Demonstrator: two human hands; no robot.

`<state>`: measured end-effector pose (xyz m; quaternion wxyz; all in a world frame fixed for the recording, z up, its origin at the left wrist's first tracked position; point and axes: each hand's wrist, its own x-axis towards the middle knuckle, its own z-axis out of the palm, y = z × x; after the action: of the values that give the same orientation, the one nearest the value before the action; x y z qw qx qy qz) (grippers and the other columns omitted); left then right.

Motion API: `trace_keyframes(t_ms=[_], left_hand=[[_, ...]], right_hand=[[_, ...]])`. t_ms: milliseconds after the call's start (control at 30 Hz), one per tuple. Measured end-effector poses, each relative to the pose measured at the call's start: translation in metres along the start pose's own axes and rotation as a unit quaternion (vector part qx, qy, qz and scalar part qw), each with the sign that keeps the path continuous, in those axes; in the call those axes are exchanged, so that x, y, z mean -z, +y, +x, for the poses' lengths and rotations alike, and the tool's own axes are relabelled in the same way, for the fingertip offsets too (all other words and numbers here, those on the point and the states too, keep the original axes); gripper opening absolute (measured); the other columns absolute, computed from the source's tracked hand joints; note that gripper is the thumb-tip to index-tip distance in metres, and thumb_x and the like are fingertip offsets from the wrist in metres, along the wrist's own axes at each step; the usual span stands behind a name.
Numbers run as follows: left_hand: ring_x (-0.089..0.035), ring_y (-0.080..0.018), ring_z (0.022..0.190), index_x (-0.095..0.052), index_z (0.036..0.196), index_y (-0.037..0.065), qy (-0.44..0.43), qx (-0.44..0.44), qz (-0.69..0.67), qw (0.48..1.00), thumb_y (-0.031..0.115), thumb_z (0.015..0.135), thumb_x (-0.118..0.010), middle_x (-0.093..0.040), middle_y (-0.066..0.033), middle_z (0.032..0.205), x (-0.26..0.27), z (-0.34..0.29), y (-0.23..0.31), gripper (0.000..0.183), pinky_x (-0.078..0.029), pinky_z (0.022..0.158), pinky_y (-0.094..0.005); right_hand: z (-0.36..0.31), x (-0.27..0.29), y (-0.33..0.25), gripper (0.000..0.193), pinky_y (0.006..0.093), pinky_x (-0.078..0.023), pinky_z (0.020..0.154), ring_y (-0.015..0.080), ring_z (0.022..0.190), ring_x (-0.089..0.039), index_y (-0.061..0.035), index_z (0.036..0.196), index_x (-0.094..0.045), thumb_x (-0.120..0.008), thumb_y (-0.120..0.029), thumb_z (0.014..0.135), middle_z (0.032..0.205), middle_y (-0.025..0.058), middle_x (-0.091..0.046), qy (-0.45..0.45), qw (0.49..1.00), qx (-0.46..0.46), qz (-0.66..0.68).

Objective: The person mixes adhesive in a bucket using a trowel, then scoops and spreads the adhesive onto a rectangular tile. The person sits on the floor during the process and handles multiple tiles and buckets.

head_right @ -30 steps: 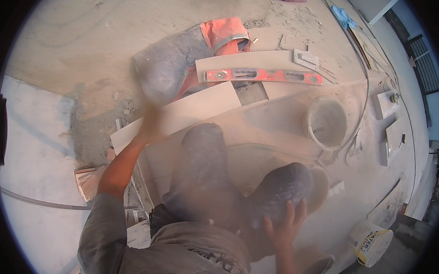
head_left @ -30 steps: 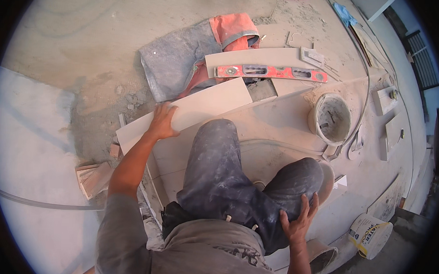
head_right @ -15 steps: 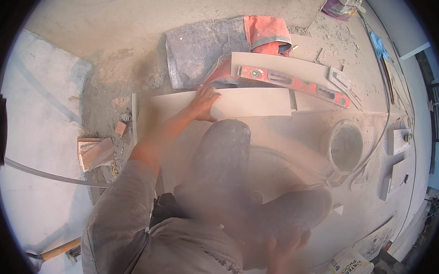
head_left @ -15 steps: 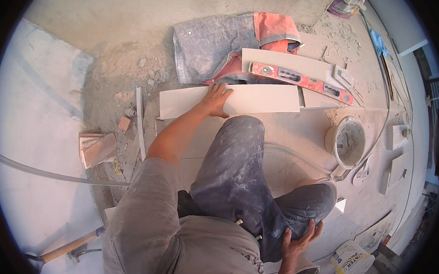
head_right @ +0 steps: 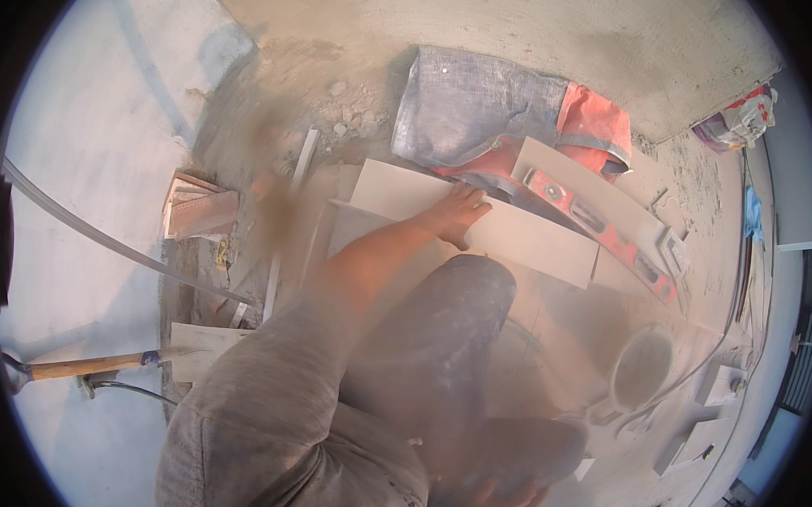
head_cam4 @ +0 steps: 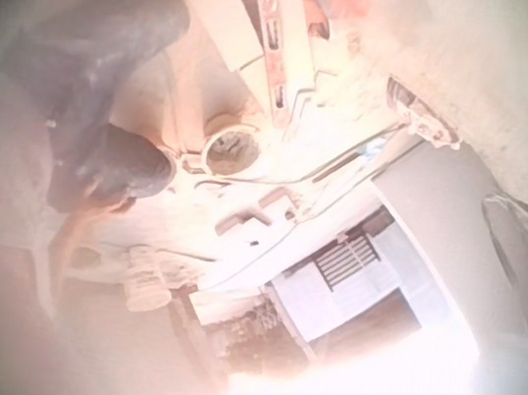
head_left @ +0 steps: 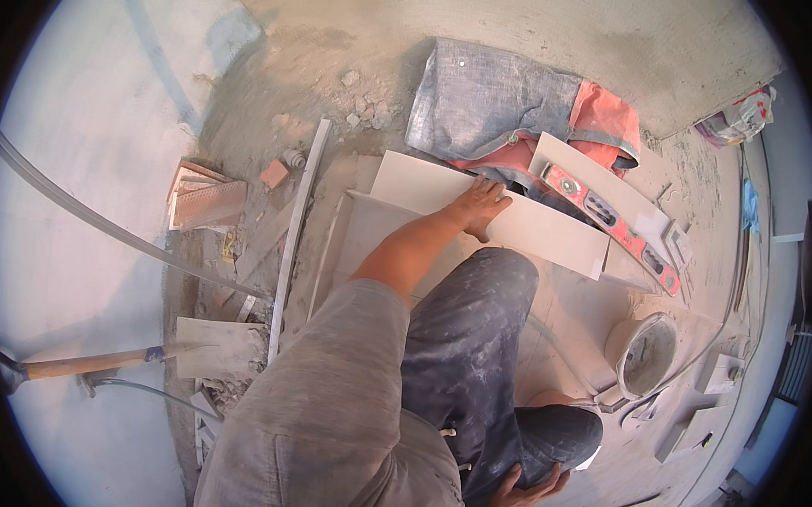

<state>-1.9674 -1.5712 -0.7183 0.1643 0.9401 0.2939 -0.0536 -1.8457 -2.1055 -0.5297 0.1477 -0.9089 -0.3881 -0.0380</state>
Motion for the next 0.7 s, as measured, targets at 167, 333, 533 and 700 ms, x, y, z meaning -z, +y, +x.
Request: trace_keyframes(t_ms=[167, 333, 533, 700], left_hand=[[-0.031, -0.0411, 0.141, -0.04, 0.143, 0.008, 0.054, -0.006, -0.015, 0.998, 0.048, 0.053, -0.089, -0.037, -0.0253, 0.146, -0.014, 0.002, 0.002, 0.11, -0.015, 0.119, -0.0599], [-0.028, -0.0396, 0.144, -0.039, 0.143, 0.008, 0.037, 0.015, -0.035, 0.999, 0.048, 0.055, -0.089, -0.035, -0.0241, 0.15, -0.021, 0.007, -0.002, 0.108, -0.013, 0.12, -0.0591], [-0.034, -0.0407, 0.138, -0.046, 0.135, 0.006, 0.116, 0.004, -0.057, 0.992, 0.035, 0.05, -0.091, -0.039, -0.0224, 0.144, -0.023, 0.009, -0.007, 0.1, -0.02, 0.118, -0.0617], [-0.035, -0.0408, 0.137, -0.046, 0.134, 0.005, 0.134, -0.015, -0.055, 0.989, 0.033, 0.05, -0.091, -0.04, -0.0223, 0.141, -0.027, 0.009, -0.011, 0.099, -0.019, 0.118, -0.0625]], right_hand=[[0.004, -0.002, 0.002, 0.079, 0.0601, -0.031, 0.109, 0.0484, 0.137, -0.034, 0.0031, 0.139, -0.044, -0.061, -0.057, 0.09, 0.146, 0.0327, -0.033, -0.006, 1.0, 0.008, 0.028], [0.002, -0.002, 0.0, 0.076, 0.0577, -0.027, 0.112, 0.048, 0.139, -0.031, 0.0019, 0.139, -0.043, -0.068, -0.047, 0.086, 0.147, 0.0321, -0.033, -0.005, 0.999, 0.022, 0.035], [0.003, 0.008, -0.019, 0.076, 0.0567, -0.026, 0.113, 0.0476, 0.139, -0.031, 0.0014, 0.139, -0.042, -0.071, -0.04, 0.084, 0.147, 0.0322, -0.031, -0.02, 0.998, 0.008, 0.051], [0.008, 0.01, -0.027, 0.075, 0.056, -0.026, 0.113, 0.0478, 0.139, -0.031, 0.0019, 0.14, -0.042, -0.07, -0.042, 0.085, 0.147, 0.0323, -0.032, -0.025, 0.998, -0.011, 0.057]])
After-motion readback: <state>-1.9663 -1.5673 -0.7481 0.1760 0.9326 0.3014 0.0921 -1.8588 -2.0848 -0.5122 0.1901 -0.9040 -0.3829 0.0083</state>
